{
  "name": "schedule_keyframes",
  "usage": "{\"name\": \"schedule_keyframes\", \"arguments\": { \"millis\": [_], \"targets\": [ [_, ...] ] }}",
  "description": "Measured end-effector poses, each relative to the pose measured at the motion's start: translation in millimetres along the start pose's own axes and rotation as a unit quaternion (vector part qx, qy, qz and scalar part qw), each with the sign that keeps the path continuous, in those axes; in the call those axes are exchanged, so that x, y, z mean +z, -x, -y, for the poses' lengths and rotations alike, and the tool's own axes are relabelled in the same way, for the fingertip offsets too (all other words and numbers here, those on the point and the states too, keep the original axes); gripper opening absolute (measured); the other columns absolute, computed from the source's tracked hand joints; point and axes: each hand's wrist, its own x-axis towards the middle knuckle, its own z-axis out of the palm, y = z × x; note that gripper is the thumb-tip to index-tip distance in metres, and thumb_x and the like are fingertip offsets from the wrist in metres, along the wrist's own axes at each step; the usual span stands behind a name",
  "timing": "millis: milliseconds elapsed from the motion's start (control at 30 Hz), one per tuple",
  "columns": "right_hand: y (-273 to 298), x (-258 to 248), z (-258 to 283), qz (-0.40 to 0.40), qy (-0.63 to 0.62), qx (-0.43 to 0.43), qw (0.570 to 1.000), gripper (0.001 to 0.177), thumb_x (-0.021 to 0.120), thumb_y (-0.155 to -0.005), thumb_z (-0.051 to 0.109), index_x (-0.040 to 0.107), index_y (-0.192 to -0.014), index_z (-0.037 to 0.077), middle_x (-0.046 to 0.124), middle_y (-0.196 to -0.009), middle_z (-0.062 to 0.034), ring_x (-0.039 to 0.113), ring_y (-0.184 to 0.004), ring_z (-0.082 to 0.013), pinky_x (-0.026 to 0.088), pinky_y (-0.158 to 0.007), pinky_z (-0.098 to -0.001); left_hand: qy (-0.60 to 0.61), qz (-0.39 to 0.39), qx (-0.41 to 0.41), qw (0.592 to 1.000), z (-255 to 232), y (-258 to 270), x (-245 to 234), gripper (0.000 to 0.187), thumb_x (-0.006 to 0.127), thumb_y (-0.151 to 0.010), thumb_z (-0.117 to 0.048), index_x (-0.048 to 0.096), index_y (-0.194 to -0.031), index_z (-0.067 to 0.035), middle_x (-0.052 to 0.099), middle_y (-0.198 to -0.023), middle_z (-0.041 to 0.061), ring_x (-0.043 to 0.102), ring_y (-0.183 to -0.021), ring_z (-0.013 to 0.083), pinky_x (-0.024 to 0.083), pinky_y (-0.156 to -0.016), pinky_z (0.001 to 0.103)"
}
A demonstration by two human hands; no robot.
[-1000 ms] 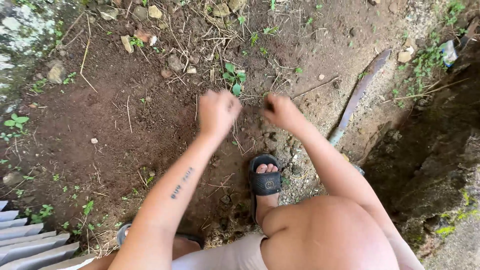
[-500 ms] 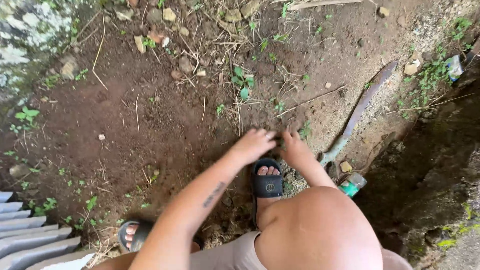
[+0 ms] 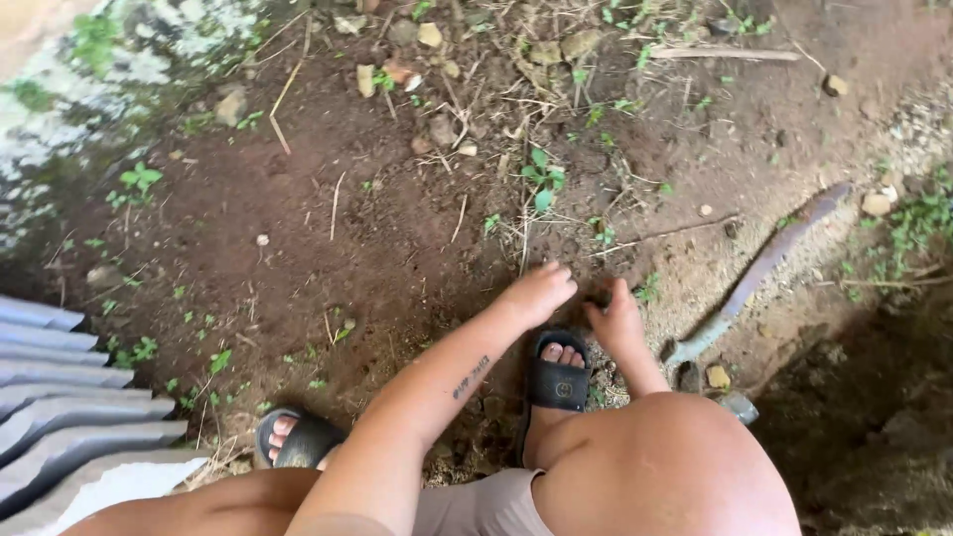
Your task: Dig into the soil and remove weeds by hand and using a tool.
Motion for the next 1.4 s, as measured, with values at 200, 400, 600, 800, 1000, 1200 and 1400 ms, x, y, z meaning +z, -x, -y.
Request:
{"name": "schedule_keyframes", "arguments": {
  "millis": [200,400,600,800,1000,1200,1400],
  "targets": [
    [-65,-74,142,0.18,-0.118,0.086,0.973,0.024,0.069,-0.093,0.016,0.061,-0.105,-0.001,0.073,-0.094,-0.0163,0.074,-0.091,-0.0297,0.059,-0.084,-0.0423,-0.112,0.031,-0.151,0.982,8,-20,-158,0.012,0.055,-0.099,-0.001,0.063,-0.108,0.0,0.064,-0.096,0.017,0.065,-0.092,0.0265,0.058,-0.076,0.04],
    [-99,-105,245,0.054,-0.477,-0.078,0.874,0.047,0.048,-0.104,0.021,0.027,-0.143,0.006,0.057,-0.123,-0.0192,0.071,-0.087,-0.0224,0.063,-0.067,-0.0339,-0.168,-0.477,-0.054,0.861,20,8,-289,0.024,0.066,-0.096,-0.021,0.063,-0.111,-0.003,0.064,-0.11,0.015,0.061,-0.103,0.0326,0.051,-0.089,0.044],
    [-2,14,207,0.393,0.172,-0.265,0.864,0.03,0.073,-0.087,0.033,0.068,-0.107,0.012,0.068,-0.101,-0.0126,0.071,-0.085,-0.0333,0.058,-0.072,-0.0462,-0.153,0.027,-0.245,0.957,45,102,-193,0.019,0.068,-0.092,-0.019,0.064,-0.102,-0.003,0.064,-0.104,0.017,0.063,-0.098,0.0325,0.059,-0.078,0.045],
    [84,90,126,0.394,0.134,-0.681,0.603,0.046,0.068,-0.08,0.016,0.062,-0.125,0.018,0.056,-0.127,-0.0167,0.067,-0.082,-0.0333,0.058,-0.047,-0.0403,-0.09,0.169,-0.063,0.979,1,171,-119,0.055,0.068,-0.085,-0.038,0.057,-0.133,-0.014,0.056,-0.128,0.018,0.058,-0.11,0.0359,0.055,-0.082,0.05],
    [81,75,116,0.428,0.231,-0.566,0.666,0.035,0.063,-0.093,0.021,0.06,-0.128,0.017,0.056,-0.118,-0.0129,0.068,-0.088,-0.0315,0.058,-0.057,-0.0422,-0.079,0.111,-0.058,0.989,2,181,-56,0.035,0.059,-0.09,-0.016,0.059,-0.125,-0.012,0.057,-0.131,0.016,0.057,-0.12,0.0365,0.057,-0.09,0.047],
    [82,51,160,0.48,0.215,-0.618,0.585,0.063,0.063,-0.08,0.011,0.053,-0.142,0.019,0.05,-0.125,-0.0178,0.066,-0.087,-0.039,0.06,-0.054,-0.0435,-0.003,0.069,-0.061,0.996,10,164,-56,0.031,0.06,-0.084,-0.009,0.058,-0.115,-0.012,0.055,-0.132,0.024,0.061,-0.107,0.0422,0.057,-0.08,0.048],
    [96,86,122,0.451,0.161,-0.664,0.575,0.029,0.063,-0.089,0.016,0.066,-0.117,0.012,0.052,-0.125,-0.0144,0.061,-0.111,-0.0383,0.062,-0.067,-0.0409,0.033,0.092,-0.166,0.981,7,119,-111,0.021,0.066,-0.097,-0.018,0.052,-0.106,-0.006,0.057,-0.113,0.019,0.067,-0.1,0.0363,0.059,-0.078,0.047]
  ]
}}
